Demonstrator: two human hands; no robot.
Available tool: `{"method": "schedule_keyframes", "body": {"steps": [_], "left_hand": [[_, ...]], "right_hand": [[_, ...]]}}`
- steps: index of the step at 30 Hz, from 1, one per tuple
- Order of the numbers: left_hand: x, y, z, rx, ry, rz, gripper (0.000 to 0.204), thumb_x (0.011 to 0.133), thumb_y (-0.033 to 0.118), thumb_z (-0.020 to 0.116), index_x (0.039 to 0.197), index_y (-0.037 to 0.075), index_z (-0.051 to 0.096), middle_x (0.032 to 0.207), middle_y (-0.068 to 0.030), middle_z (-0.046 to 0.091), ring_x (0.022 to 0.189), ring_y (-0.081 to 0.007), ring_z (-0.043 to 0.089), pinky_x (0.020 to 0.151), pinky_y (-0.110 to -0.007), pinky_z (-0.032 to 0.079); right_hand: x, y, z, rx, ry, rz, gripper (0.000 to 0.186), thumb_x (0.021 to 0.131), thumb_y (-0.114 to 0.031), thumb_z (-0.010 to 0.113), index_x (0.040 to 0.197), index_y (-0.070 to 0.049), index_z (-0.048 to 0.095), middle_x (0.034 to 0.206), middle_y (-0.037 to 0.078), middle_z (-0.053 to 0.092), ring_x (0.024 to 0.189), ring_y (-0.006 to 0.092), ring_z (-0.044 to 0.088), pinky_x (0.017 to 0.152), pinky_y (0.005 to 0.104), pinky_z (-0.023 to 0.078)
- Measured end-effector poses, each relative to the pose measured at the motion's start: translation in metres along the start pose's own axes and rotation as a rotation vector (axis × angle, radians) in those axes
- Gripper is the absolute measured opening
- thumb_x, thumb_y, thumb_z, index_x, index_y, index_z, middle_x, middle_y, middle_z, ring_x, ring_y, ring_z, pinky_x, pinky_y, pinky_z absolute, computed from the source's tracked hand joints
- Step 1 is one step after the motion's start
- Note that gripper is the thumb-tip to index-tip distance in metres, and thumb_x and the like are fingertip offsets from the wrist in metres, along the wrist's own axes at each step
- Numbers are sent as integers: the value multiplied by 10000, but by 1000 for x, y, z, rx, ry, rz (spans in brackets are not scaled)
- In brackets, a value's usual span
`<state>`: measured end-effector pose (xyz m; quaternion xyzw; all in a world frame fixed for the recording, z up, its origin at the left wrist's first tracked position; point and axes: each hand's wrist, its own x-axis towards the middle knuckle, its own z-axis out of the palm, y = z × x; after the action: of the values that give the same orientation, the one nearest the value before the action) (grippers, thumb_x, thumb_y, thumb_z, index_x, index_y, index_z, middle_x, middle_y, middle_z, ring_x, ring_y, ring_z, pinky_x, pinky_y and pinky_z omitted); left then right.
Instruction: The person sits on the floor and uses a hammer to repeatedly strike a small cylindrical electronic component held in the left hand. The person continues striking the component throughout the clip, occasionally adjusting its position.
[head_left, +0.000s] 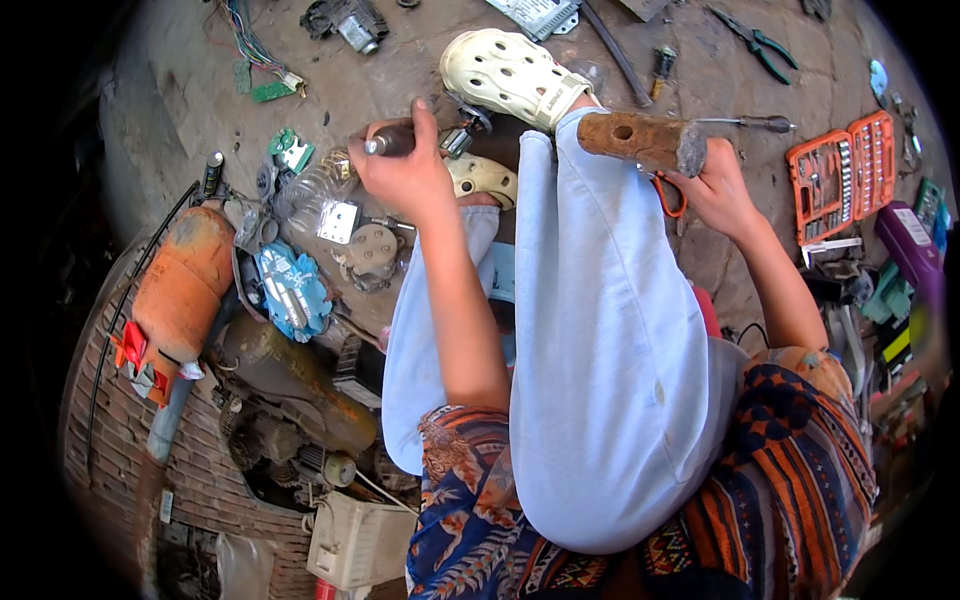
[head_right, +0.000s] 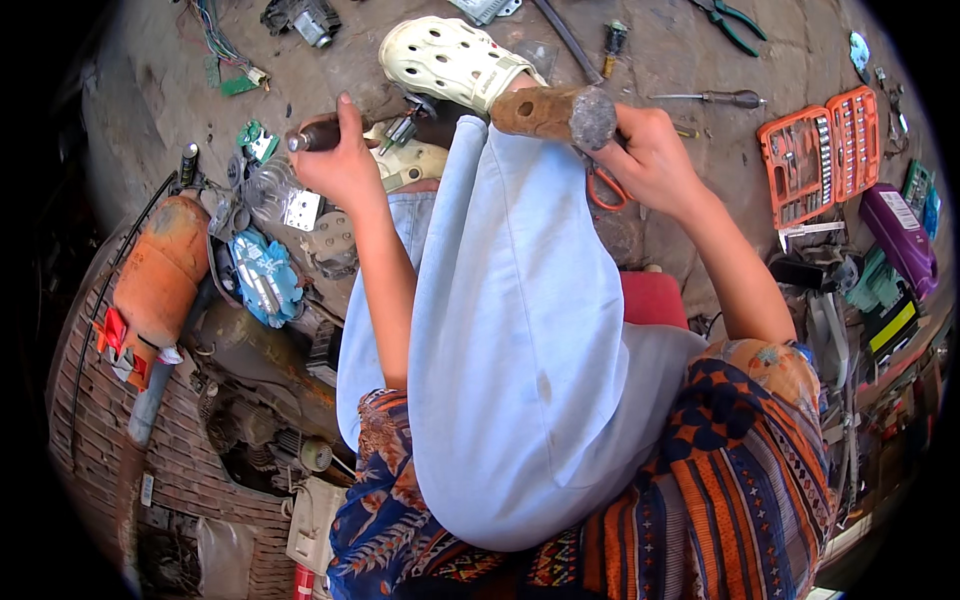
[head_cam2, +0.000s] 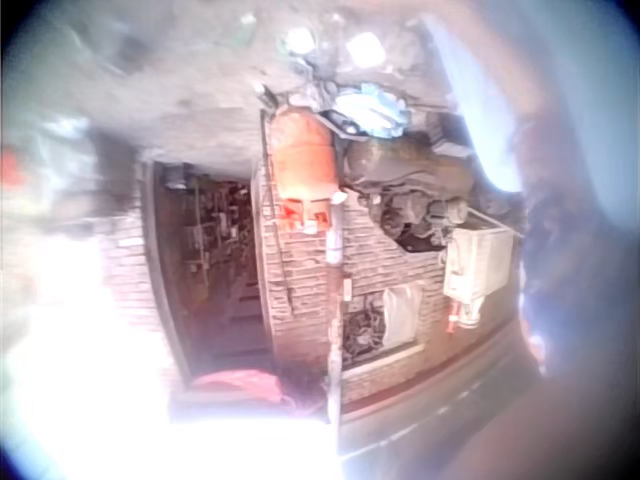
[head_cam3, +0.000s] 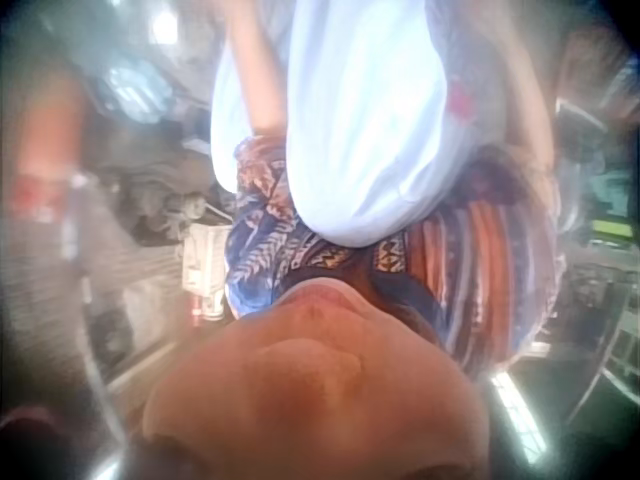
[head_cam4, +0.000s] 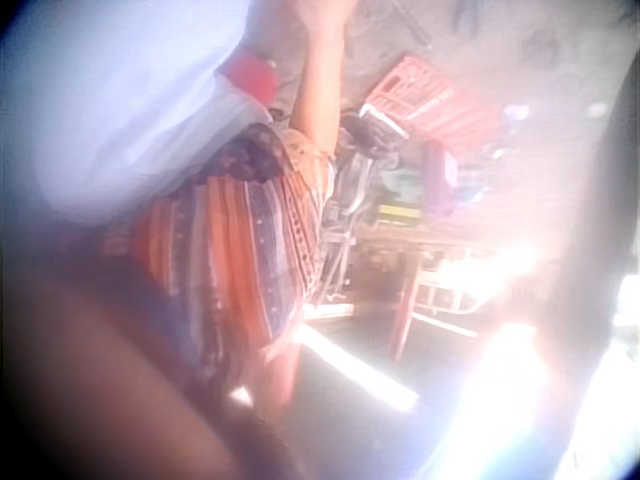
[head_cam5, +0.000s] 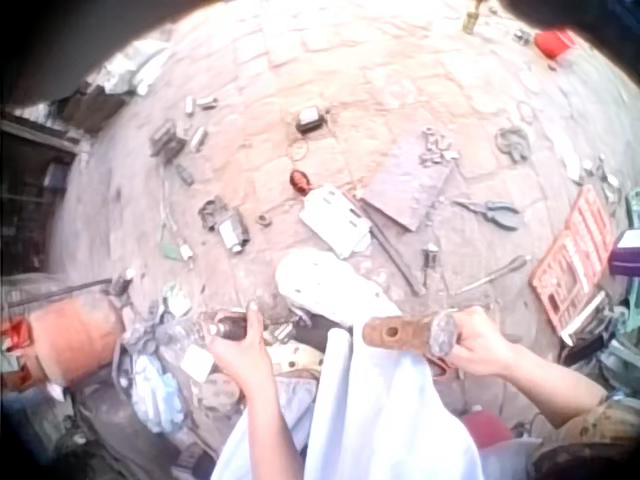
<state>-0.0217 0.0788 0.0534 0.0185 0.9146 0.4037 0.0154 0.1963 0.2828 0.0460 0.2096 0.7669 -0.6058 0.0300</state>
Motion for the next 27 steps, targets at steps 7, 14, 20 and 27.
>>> {"method": "schedule_keyframes", "body": {"steps": [7, 14, 20, 27], "left_hand": [[18, -4, 15, 232, -45, 232, 404, 700, 273, 797, 672, -63, 576, 782, -141, 536, 689, -323, 561, 656, -425, 450], [28, -2, 22, 323, -58, 329, 431, 700, 311, 793, 682, -51, 560, 738, -161, 570, 630, -325, 567, 615, -427, 447], [23, -13, 25, 250, -35, 333, 386, 707, 256, 794, 683, -51, 561, 752, -143, 557, 637, -300, 559, 600, -410, 445], [6, -23, 29, 183, 53, 240, 306, 731, 191, 763, 716, -35, 557, 823, -107, 514, 689, -282, 538, 625, -378, 442]], "right_hand": [[4, -3, -3, 14, 37, 0, 258, 851, -216, 612, 910, 35, 612, 675, 174, 596, 559, 286, 535, 564, 335, 461], [6, 0, -4, 12, 50, -15, 271, 856, -227, 608, 924, 34, 615, 695, 183, 606, 590, 309, 566, 582, 344, 471], [7, 0, -3, 37, 53, -4, 263, 859, -219, 605, 933, 33, 616, 717, 183, 617, 624, 312, 593, 603, 343, 479], [18, -25, 1, 92, 43, 51, 254, 881, -222, 587, 914, 29, 608, 692, 178, 599, 599, 315, 569, 584, 359, 463]]}}
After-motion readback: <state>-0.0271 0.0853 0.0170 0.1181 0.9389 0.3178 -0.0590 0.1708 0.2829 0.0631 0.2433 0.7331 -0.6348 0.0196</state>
